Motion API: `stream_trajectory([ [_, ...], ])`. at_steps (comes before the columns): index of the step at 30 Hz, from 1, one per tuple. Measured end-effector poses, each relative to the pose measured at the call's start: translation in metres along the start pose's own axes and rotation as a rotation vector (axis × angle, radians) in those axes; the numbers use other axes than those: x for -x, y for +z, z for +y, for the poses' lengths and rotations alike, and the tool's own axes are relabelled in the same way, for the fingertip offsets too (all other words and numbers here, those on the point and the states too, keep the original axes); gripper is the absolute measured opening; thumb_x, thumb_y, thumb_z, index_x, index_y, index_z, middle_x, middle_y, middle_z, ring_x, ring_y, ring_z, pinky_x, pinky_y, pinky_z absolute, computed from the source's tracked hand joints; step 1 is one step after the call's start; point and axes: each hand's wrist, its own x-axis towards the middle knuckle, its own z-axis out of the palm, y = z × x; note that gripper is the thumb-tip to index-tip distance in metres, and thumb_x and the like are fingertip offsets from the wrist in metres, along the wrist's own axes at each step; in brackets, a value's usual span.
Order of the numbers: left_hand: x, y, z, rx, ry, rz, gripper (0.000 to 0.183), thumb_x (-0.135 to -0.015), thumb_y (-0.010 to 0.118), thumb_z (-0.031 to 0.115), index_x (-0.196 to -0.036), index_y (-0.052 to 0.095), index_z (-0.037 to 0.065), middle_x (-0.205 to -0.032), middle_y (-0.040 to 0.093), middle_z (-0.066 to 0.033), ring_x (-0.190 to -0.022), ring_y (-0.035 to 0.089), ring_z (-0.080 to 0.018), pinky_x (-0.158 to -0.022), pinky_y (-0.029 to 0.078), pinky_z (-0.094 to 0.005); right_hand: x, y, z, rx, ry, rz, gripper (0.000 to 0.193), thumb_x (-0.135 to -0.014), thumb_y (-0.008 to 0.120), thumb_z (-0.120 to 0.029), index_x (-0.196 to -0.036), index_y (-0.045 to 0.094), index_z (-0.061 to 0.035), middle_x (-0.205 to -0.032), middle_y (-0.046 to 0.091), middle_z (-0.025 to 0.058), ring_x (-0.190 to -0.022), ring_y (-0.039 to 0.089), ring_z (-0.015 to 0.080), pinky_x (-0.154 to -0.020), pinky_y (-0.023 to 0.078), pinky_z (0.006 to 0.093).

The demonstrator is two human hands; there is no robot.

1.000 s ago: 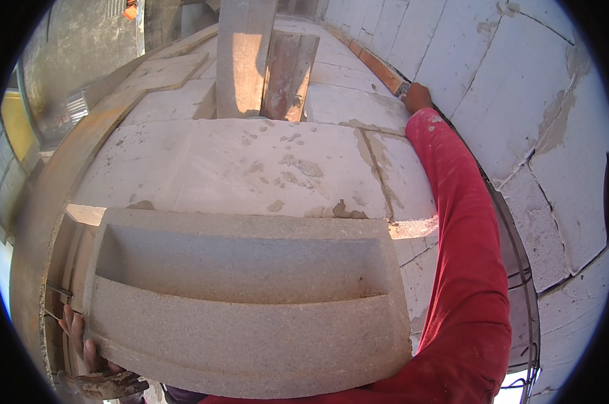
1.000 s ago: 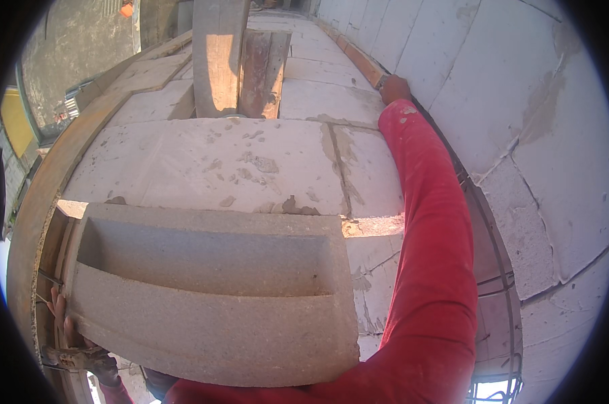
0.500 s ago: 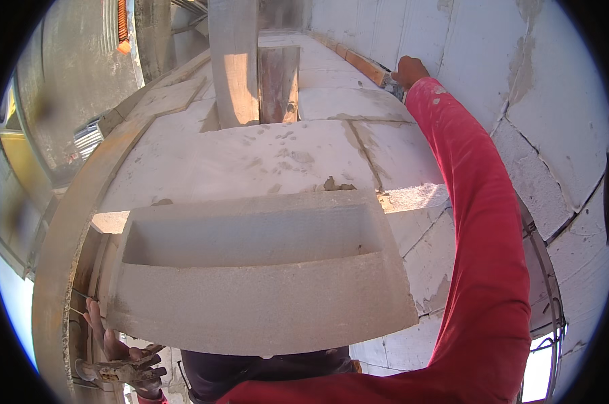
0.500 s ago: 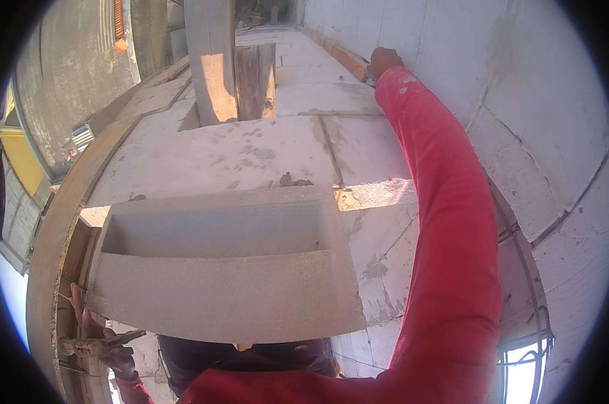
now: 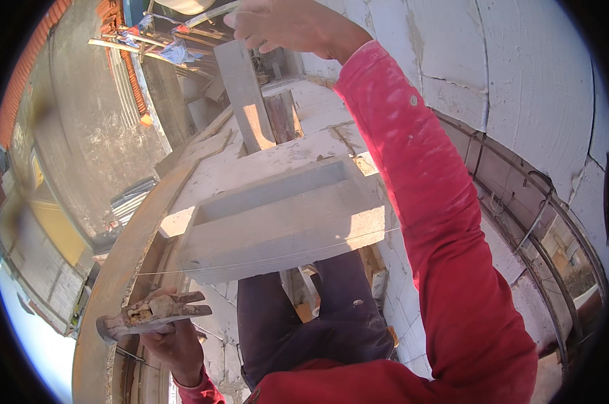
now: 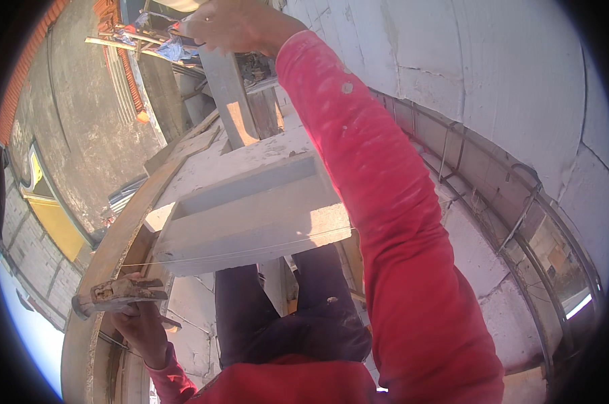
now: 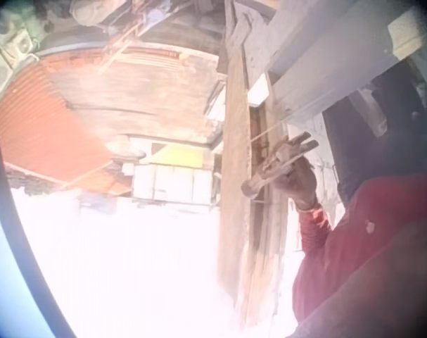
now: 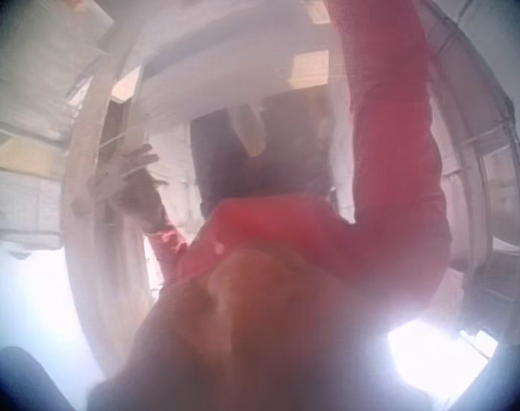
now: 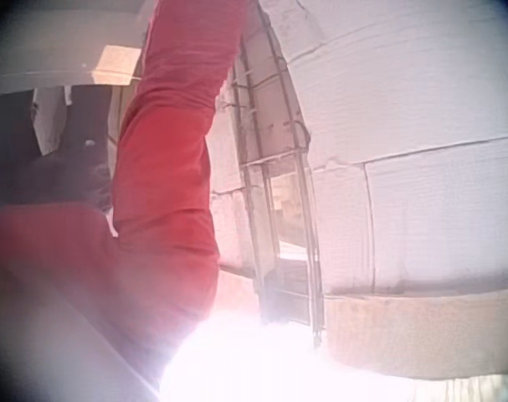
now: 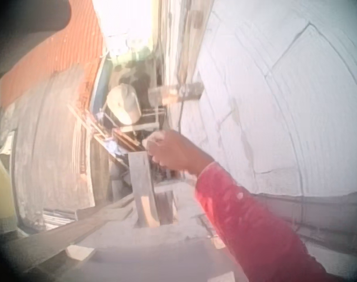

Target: The person uses a hammer to tap and adjust a concrete block into place on a wall. He then picks up a wire and ties it around the block to secure it.

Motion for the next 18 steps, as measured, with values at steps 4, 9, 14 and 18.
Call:
stream_trajectory([
  [4, -0.031, 0.026, 0.048, 0.008, 0.283, -0.042, 0.008, -0.090, 0.066, -0.003, -0.097, 0.063, -0.006, -0.083, 0.071, -0.0102, -0.077, 0.065, -0.0138, -0.066, 0.050, -0.0277, 0.081, 0.036, -0.121, -0.020, -0.325, -0.205, 0.050, -0.094, 0.064, -0.046, -0.121, 0.067, -0.0043, -0.110, 0.069, 0.0129, -0.102, 0.066, 0.0210, -0.086, 0.054, 0.0331],
  [9, -0.051, 0.048, 0.117, -0.295, 0.482, -0.157, 0.020, -0.092, 0.072, 0.011, -0.098, 0.061, -0.004, -0.078, 0.067, -0.0170, -0.073, 0.066, -0.0202, -0.065, 0.048, -0.0301, 0.177, 0.034, -0.157, -0.161, -0.284, -0.095, 0.054, -0.089, 0.073, -0.044, -0.123, 0.067, -0.0022, -0.103, 0.068, 0.0102, -0.090, 0.063, 0.0187, -0.080, 0.053, 0.0321],
  [14, -0.056, 0.079, 0.155, -0.205, 0.737, -0.397, 0.031, -0.092, 0.072, 0.020, -0.113, 0.058, 0.002, -0.082, 0.065, -0.0182, -0.073, 0.067, -0.0319, -0.065, 0.050, -0.0387, 0.220, 0.014, -0.156, -0.399, -0.026, 0.327, 0.048, -0.092, 0.066, -0.041, -0.113, 0.065, 0.0021, -0.079, 0.063, 0.0074, -0.071, 0.058, 0.0147, -0.065, 0.046, 0.0317],
  [18, -0.067, 0.105, 0.142, -0.378, 0.917, -0.350, 0.035, -0.095, 0.069, 0.024, -0.121, 0.058, 0.001, -0.088, 0.067, -0.0171, -0.079, 0.067, -0.0297, -0.070, 0.052, -0.0384, 0.237, -0.006, -0.143, -0.400, 0.210, 0.598, 0.049, -0.094, 0.063, -0.041, -0.110, 0.064, 0.0050, -0.068, 0.060, 0.0041, -0.061, 0.055, 0.0106, -0.058, 0.044, 0.0282],
])
